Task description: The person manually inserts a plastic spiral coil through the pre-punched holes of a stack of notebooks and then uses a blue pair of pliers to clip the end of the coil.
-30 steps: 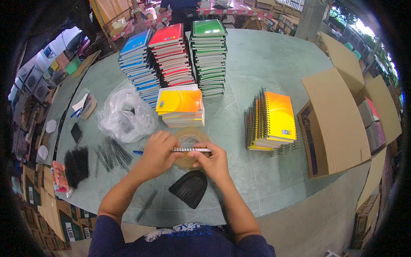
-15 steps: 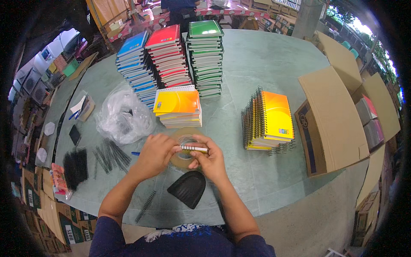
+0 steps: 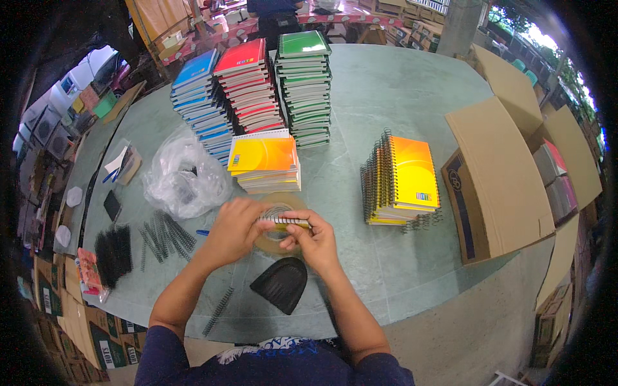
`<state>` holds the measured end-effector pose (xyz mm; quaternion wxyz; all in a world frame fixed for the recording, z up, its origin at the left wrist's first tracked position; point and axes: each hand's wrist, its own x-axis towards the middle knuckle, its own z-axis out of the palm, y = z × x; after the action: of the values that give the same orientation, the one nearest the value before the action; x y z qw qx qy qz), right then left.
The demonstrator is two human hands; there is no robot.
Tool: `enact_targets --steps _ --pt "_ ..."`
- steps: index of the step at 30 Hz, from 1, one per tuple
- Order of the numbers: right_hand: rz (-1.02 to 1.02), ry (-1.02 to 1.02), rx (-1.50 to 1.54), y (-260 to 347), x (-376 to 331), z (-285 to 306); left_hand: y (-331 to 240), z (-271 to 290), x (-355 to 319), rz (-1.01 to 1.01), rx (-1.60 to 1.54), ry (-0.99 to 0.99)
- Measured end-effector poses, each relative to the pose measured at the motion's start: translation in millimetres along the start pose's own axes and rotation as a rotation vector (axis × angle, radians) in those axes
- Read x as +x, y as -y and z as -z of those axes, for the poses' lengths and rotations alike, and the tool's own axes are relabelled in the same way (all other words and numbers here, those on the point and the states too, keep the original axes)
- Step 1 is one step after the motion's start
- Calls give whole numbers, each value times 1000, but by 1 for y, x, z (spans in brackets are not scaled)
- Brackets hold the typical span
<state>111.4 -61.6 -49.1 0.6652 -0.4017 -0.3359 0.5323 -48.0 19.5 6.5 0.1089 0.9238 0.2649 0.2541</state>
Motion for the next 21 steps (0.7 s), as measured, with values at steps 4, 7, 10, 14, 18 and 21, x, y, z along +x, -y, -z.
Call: enact_targets --steps 4,7,10,14,18,21 --pt "-1 -42 -50 3 0 4 2 0 0 13 2 88" --pt "-2 -1 -97 0 -1 7 -4 3 3 52 -36 50" --pt "79 -42 -31 4 -3 0 4 -4 0 14 23 36" --pt "40 -57 -54 2 -2 5 -4 1 7 35 0 52" --pt "12 -177 -171 -3 -1 7 1 -2 12 21 1 197" --pt "-40 -191 -324 -5 0 12 -9 4 18 120 -18 205"
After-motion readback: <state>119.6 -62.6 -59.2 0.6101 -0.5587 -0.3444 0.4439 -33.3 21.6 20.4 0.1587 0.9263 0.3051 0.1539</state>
